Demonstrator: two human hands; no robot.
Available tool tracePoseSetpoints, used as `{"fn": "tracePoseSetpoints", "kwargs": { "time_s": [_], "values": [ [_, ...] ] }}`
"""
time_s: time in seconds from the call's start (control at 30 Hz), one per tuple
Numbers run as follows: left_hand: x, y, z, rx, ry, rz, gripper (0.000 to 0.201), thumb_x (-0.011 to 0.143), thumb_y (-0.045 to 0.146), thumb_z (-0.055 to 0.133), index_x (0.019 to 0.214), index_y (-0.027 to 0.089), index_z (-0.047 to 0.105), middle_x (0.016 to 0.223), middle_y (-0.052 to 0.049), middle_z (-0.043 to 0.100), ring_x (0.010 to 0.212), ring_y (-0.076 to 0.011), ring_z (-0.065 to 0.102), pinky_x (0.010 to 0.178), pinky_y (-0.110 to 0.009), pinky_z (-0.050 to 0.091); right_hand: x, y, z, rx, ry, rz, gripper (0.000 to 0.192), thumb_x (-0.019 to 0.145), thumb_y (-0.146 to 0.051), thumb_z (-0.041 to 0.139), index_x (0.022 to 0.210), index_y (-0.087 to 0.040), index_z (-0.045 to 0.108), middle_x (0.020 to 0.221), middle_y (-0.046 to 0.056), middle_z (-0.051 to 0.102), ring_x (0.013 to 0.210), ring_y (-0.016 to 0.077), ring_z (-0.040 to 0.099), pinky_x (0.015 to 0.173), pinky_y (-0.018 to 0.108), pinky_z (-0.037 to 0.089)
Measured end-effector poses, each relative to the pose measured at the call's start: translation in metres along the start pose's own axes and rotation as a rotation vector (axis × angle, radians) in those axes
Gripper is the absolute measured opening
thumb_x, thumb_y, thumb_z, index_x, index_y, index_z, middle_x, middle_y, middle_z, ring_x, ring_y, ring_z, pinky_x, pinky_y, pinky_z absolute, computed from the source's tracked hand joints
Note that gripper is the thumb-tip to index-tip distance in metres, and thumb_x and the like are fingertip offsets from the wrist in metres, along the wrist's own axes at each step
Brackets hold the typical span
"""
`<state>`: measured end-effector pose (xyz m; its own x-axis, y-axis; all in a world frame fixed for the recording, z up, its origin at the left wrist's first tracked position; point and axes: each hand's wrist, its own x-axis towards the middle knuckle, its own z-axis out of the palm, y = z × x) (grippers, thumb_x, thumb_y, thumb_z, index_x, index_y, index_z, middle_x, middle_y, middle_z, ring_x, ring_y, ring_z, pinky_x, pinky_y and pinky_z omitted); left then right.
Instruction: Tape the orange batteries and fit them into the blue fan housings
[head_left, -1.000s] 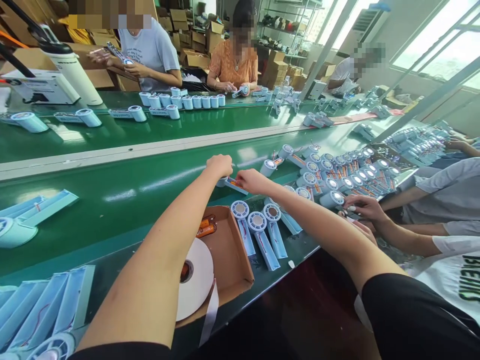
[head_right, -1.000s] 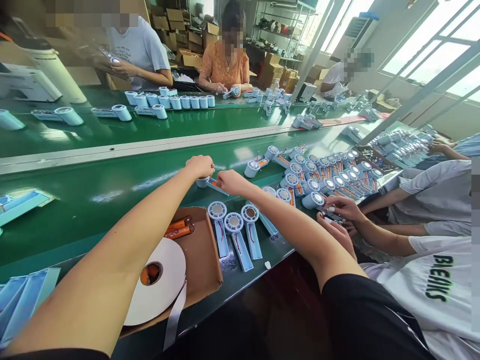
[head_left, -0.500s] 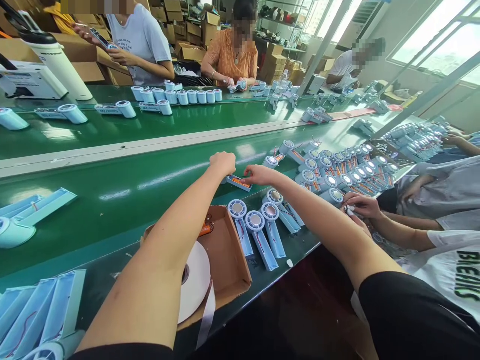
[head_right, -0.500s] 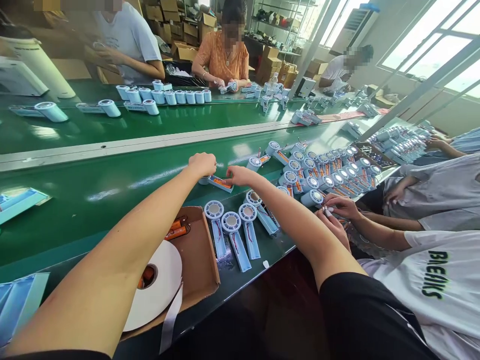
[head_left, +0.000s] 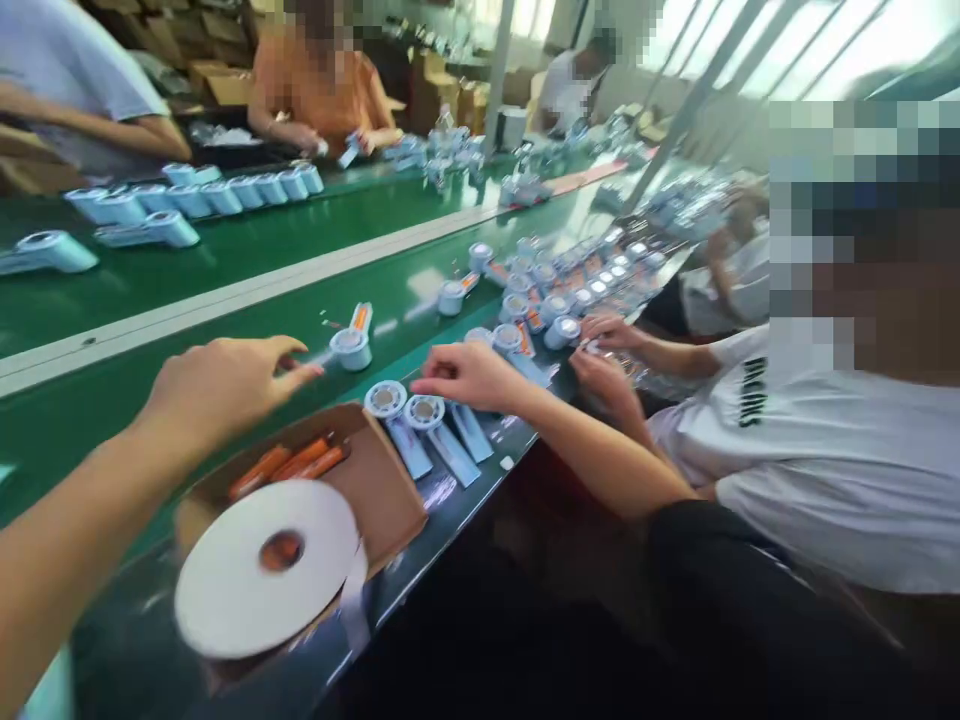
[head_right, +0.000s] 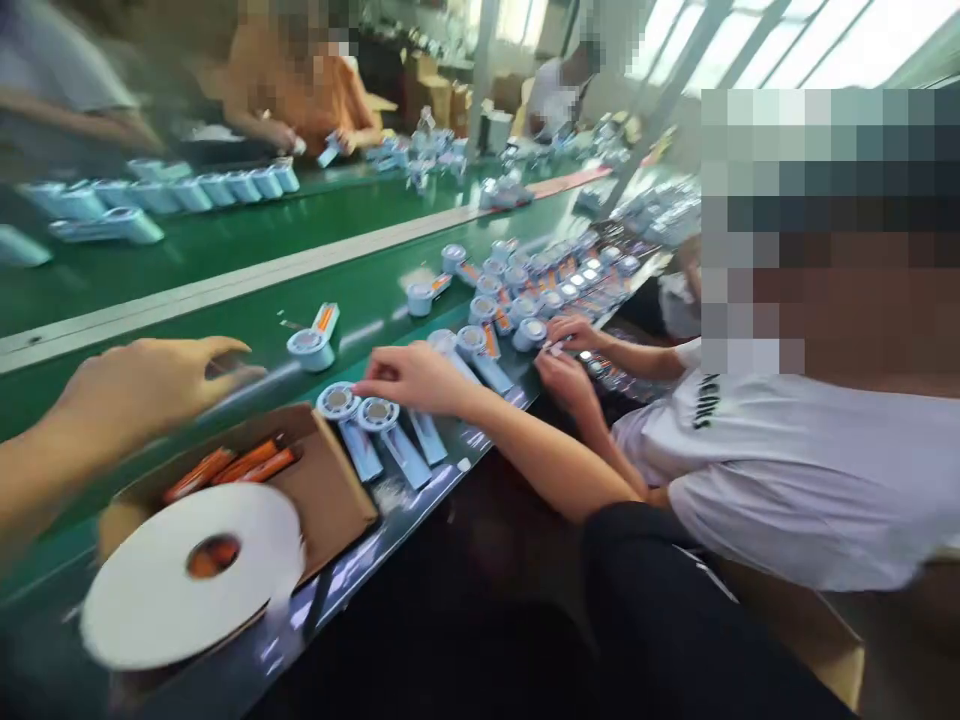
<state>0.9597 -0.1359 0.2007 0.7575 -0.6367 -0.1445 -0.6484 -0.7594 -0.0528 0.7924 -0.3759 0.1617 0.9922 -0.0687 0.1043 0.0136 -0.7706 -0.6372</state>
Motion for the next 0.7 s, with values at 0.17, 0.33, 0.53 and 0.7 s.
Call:
{"fn": "tracePoseSetpoints", "kwargs": {
  "time_s": [0.17, 0.33, 0.53, 0.7],
  "values": [
    [-0.134, -0.029, 0.044, -0.083, -0.348, 0.373, 0.047, 0.078, 0.065, 0.079, 0.12, 0.046, 0.082, 0.144, 0.002, 0.077, 0.14, -0.032, 0.066, 0.12, -0.044, 0.052, -0.097, 0.018, 0.028, 0.35, -0.12, -0.016, 0.036, 0.101, -0.055, 0.068, 0.086, -0.023, 0.074, 0.06, -0.003, 0.059, 0.054, 0.0138, 0.048, 0.057, 0.029, 0.04],
    [-0.18, -0.042, 0.068, -0.02, -0.271, 0.312, 0.062, 0.082, 0.055, 0.078, 0.143, 0.048, 0.074, 0.159, 0.002, 0.067, 0.159, -0.0387, 0.049, 0.129, -0.055, 0.047, -0.107, -0.013, 0.059, 0.479, -0.16, -0.062, 0.024, 0.101, -0.046, 0.069, 0.102, -0.023, 0.078, 0.084, 0.004, 0.075, 0.073, 0.0173, 0.065, 0.068, 0.028, 0.049],
    [-0.239, -0.044, 0.064, -0.085, 0.29, 0.279, 0.103, 0.08, 0.058, 0.071, 0.168, 0.06, 0.017, 0.149, 0.02, 0.07, 0.15, -0.0405, 0.06, 0.128, -0.055, 0.052, -0.102, -0.063, 0.093, 0.676, -0.468, 0.05, 0.051, 0.097, -0.063, 0.076, 0.124, -0.02, 0.075, 0.074, -0.001, 0.074, 0.063, 0.0154, 0.065, 0.063, 0.025, 0.046],
    [-0.285, -0.05, 0.076, -0.133, 0.509, 0.139, 0.108, 0.069, 0.057, 0.075, 0.163, 0.069, 0.024, 0.134, 0.023, 0.076, 0.134, -0.0471, 0.07, 0.126, -0.061, 0.052, -0.113, -0.094, 0.132, 0.821, -0.665, -0.206, 0.058, 0.104, -0.069, 0.063, 0.077, -0.018, 0.07, 0.059, -0.004, 0.056, 0.056, 0.0099, 0.047, 0.057, 0.024, 0.037]
  ]
}}
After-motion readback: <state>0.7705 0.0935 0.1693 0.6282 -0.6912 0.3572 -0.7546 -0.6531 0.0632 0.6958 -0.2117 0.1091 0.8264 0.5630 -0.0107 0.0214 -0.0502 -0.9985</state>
